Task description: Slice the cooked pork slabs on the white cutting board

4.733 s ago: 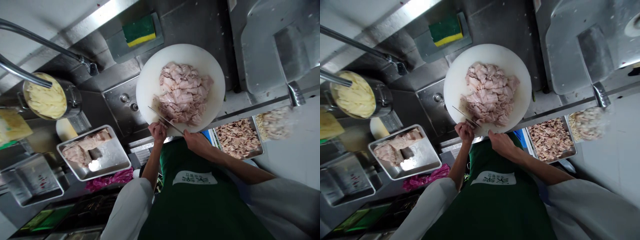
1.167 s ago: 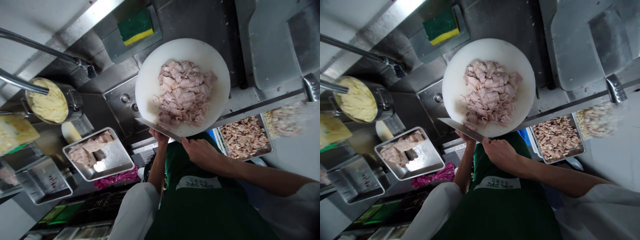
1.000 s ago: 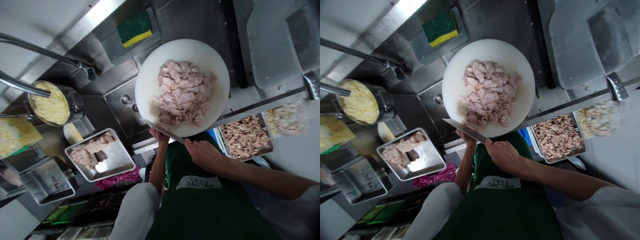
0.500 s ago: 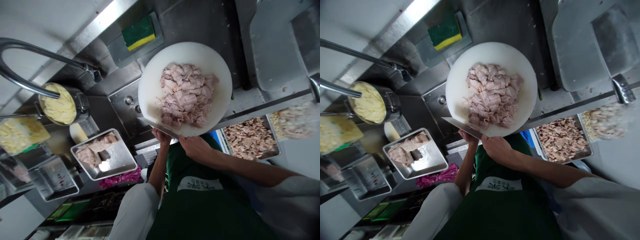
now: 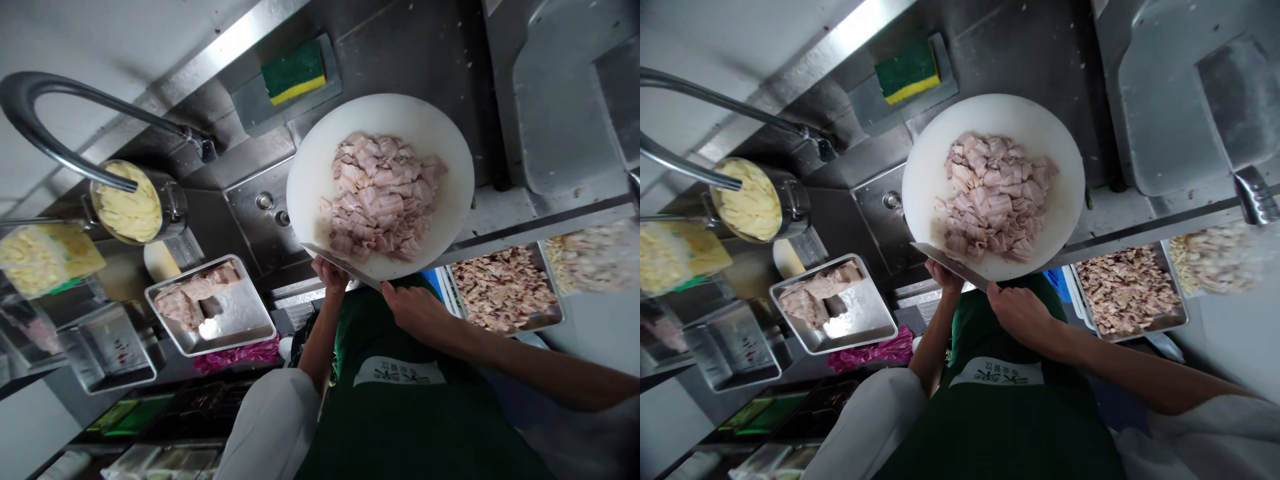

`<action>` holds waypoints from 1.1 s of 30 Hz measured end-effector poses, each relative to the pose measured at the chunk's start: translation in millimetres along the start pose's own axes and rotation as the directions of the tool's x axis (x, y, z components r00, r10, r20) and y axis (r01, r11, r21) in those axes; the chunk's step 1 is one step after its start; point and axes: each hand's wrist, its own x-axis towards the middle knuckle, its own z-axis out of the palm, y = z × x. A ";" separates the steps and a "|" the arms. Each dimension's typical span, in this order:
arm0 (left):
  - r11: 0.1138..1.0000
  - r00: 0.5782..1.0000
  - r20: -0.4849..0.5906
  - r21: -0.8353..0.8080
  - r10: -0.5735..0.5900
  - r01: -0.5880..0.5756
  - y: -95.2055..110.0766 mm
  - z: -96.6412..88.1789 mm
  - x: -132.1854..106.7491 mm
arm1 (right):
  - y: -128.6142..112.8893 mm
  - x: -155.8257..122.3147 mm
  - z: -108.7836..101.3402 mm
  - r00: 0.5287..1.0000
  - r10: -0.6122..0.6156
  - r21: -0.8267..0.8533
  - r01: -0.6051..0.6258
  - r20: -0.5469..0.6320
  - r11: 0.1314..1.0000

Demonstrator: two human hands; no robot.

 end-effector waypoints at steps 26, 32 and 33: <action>0.531 0.633 0.400 -0.344 -0.663 0.774 20.3 -41.1 67.8 | 109.3 -6.7 -33.6 0.724 0.277 0.379 -0.023 -0.632 0.925; 0.534 0.705 0.378 -0.467 -0.600 0.705 9.8 14.1 129.2 | 157.3 -47.8 -7.8 0.670 0.574 0.641 -0.187 -0.471 0.744; 0.547 0.715 0.384 -0.464 -0.584 0.697 9.7 26.3 136.8 | 162.7 -53.3 -2.6 0.664 0.616 0.680 -0.215 -0.425 0.701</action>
